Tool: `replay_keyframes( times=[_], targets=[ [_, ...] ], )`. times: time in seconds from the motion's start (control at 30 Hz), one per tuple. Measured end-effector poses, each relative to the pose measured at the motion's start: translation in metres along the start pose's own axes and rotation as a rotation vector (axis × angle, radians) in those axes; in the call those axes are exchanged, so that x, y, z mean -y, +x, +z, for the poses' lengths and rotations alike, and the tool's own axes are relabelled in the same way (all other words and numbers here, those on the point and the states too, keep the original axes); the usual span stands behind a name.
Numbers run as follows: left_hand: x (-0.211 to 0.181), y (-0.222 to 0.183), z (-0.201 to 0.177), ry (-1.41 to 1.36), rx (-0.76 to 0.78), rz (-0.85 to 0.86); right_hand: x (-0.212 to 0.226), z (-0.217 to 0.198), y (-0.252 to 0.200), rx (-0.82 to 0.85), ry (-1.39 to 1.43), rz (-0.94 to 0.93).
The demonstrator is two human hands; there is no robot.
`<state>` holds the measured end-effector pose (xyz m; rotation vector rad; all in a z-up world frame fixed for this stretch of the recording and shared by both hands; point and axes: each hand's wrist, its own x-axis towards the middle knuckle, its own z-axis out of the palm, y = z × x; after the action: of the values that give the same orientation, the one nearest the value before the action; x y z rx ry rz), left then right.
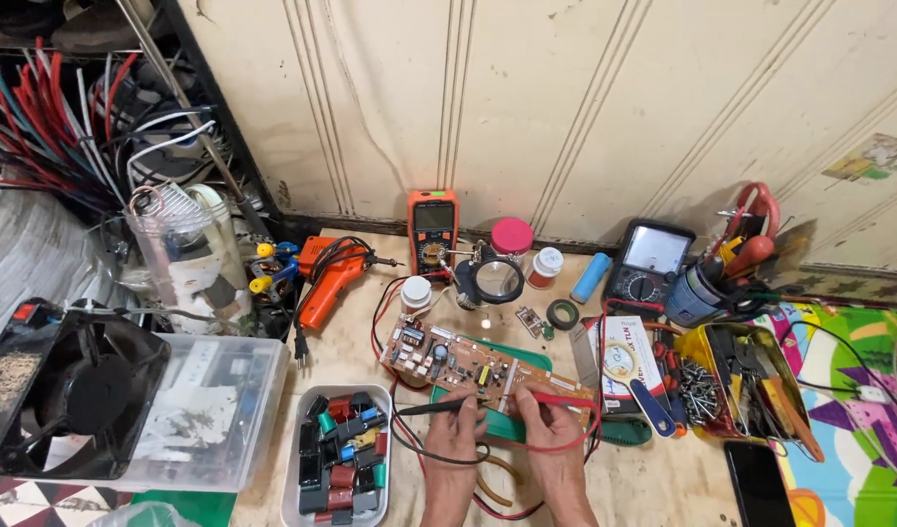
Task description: Testing components on a printed circuit board using a multimeter and a desoldering pump to troubleshoot electronics.
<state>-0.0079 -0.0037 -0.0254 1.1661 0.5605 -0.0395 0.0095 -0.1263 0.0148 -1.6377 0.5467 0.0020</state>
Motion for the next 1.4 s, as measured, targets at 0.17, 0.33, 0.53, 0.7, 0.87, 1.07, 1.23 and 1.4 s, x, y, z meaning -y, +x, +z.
replay_keyframes(
  times=[0.17, 0.33, 0.53, 0.7, 0.87, 1.07, 1.23, 1.4],
  targets=[
    [-0.003, -0.023, -0.005, 0.359, 0.0, 0.198, -0.007, -0.01, -0.028, -0.05, 0.054, -0.059],
    [0.017, -0.037, -0.007, 1.004, 0.183, 0.414, 0.085, -0.027, -0.099, 0.103, 0.186, 0.283],
    [0.027, -0.051, 0.014, 1.035, 0.357, 0.658, 0.043, -0.093, -0.077, 0.425, -0.481, 0.013],
    [-0.035, -0.075, 0.019, 0.998, 0.345, 0.566, 0.076, -0.125, -0.037, 0.582, -0.895, -0.316],
    [-0.078, -0.056, 0.009, 0.907, 0.098, 0.244, 0.112, -0.158, 0.001, 0.616, -1.094, -0.625],
    [-0.063, 0.008, -0.005, 1.202, 0.256, 0.817, 0.148, -0.145, -0.011, 0.63, -1.426, -0.473],
    [-0.082, 0.027, 0.017, 1.423, 0.398, 0.879, 0.162, -0.137, -0.012, 0.565, -1.266, -0.529],
    [-0.078, 0.05, 0.011, 1.488, 0.399, 0.865, 0.159, -0.132, -0.001, 0.554, -1.307, -0.495]
  ],
)
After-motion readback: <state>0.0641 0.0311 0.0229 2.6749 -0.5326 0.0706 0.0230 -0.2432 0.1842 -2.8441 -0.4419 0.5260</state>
